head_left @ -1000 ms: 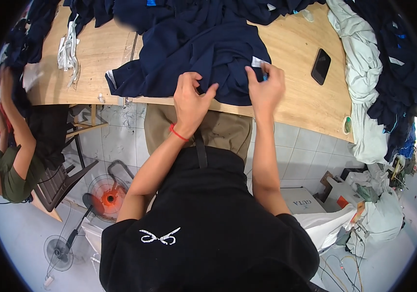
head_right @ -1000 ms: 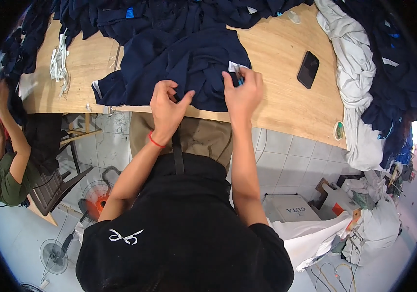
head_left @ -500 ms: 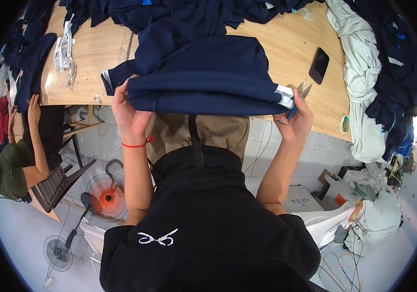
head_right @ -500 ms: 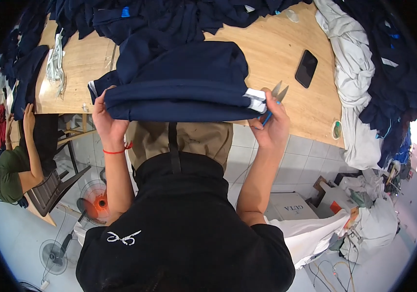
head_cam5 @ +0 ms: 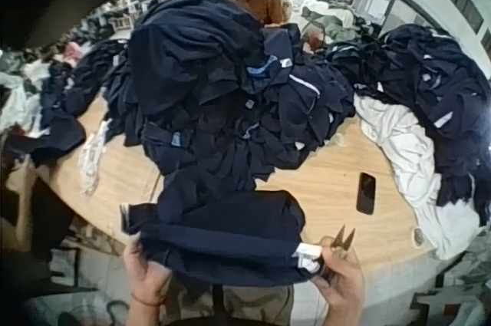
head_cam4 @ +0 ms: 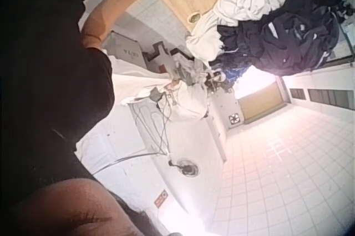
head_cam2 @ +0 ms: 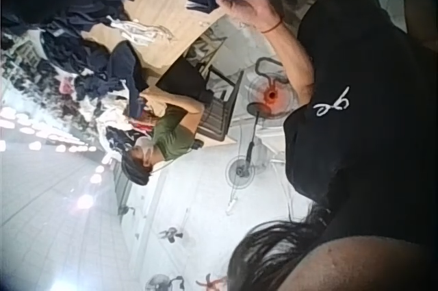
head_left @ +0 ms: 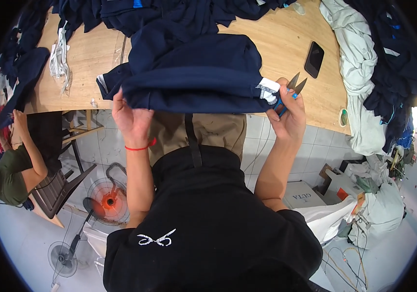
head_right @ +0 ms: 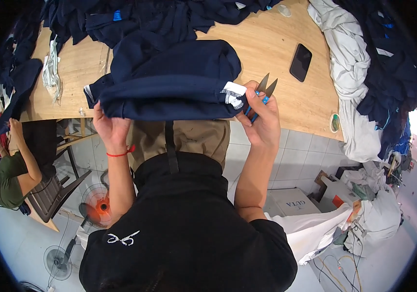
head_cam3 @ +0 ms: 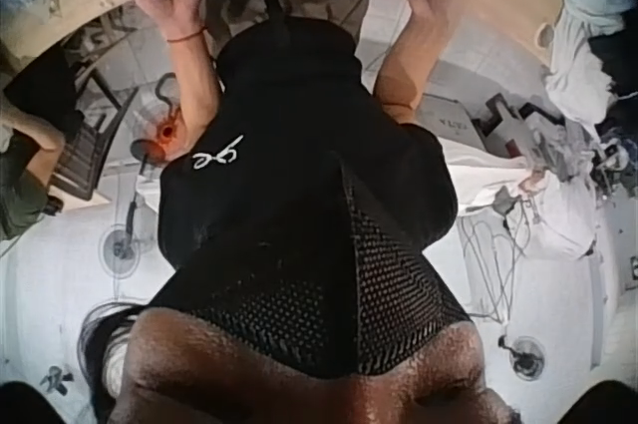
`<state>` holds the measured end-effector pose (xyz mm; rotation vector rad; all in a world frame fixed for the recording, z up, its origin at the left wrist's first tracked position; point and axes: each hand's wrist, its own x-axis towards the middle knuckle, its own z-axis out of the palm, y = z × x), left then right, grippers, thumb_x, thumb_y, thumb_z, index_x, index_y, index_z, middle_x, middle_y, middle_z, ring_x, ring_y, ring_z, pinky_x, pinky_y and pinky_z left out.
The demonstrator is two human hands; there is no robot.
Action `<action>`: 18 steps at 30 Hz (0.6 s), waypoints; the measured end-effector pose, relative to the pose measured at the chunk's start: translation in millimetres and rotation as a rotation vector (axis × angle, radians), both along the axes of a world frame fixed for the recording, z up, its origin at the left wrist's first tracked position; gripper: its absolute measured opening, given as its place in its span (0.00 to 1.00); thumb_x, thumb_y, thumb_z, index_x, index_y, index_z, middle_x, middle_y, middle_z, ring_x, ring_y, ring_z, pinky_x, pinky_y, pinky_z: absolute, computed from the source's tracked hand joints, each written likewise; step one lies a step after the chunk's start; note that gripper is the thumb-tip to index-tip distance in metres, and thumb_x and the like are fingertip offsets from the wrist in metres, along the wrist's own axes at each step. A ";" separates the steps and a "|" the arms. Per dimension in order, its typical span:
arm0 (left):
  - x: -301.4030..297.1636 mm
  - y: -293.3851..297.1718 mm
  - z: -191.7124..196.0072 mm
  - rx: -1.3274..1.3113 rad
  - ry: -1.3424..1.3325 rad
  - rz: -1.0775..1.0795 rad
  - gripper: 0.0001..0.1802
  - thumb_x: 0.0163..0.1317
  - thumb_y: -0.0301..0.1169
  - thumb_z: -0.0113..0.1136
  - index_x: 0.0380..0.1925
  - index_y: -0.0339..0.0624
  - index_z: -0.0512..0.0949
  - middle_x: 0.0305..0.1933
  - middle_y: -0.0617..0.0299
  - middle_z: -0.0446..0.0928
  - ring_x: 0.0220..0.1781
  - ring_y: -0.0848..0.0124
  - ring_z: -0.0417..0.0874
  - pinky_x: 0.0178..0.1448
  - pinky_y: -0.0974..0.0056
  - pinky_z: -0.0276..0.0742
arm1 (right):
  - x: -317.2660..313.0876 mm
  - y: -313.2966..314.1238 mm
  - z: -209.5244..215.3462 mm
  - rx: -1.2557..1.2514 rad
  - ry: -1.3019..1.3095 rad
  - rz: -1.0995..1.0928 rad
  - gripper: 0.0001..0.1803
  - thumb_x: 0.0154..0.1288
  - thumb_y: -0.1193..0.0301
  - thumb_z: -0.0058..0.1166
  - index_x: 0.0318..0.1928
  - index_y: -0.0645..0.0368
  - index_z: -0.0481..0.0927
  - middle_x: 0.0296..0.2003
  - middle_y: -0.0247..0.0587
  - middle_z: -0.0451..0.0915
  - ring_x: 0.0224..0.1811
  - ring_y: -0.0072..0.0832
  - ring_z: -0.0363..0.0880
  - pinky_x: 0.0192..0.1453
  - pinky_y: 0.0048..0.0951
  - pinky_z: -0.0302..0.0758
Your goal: The recorder is inspecting navy blue shorts and using thread snips to trim loose threads and excess fabric at a factory workbench.
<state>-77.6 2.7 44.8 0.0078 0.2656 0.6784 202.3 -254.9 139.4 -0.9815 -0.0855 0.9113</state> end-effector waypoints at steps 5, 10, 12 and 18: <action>30.0 -25.5 27.6 0.181 -0.081 -0.006 0.42 0.64 0.29 0.54 0.82 0.43 0.65 0.77 0.61 0.76 0.68 0.62 0.78 0.81 0.40 0.66 | 0.7 3.9 -12.1 0.039 0.007 -0.036 0.07 0.82 0.71 0.59 0.51 0.61 0.82 0.37 0.37 0.83 0.28 0.15 0.73 0.21 0.18 0.58; 62.1 -46.2 75.8 0.270 -0.044 -0.044 0.58 0.54 0.19 0.52 0.89 0.55 0.48 0.84 0.51 0.62 0.80 0.48 0.69 0.85 0.33 0.61 | 1.0 -3.7 -13.6 0.037 0.085 -0.124 0.07 0.83 0.71 0.57 0.54 0.60 0.80 0.41 0.36 0.84 0.30 0.15 0.75 0.21 0.18 0.61; 64.7 -47.4 75.1 0.276 -0.076 -0.053 0.59 0.53 0.18 0.52 0.89 0.55 0.48 0.85 0.51 0.61 0.83 0.47 0.67 0.84 0.34 0.64 | 1.9 -3.3 -17.9 0.098 0.074 -0.071 0.06 0.84 0.71 0.57 0.53 0.59 0.79 0.41 0.36 0.83 0.31 0.15 0.76 0.21 0.18 0.61; 66.1 -49.9 78.2 0.324 -0.014 -0.013 0.54 0.59 0.16 0.52 0.88 0.48 0.51 0.83 0.54 0.65 0.77 0.55 0.74 0.77 0.42 0.77 | 2.2 1.8 -19.0 0.081 0.083 -0.088 0.07 0.84 0.69 0.57 0.53 0.60 0.81 0.40 0.35 0.84 0.31 0.15 0.76 0.22 0.17 0.59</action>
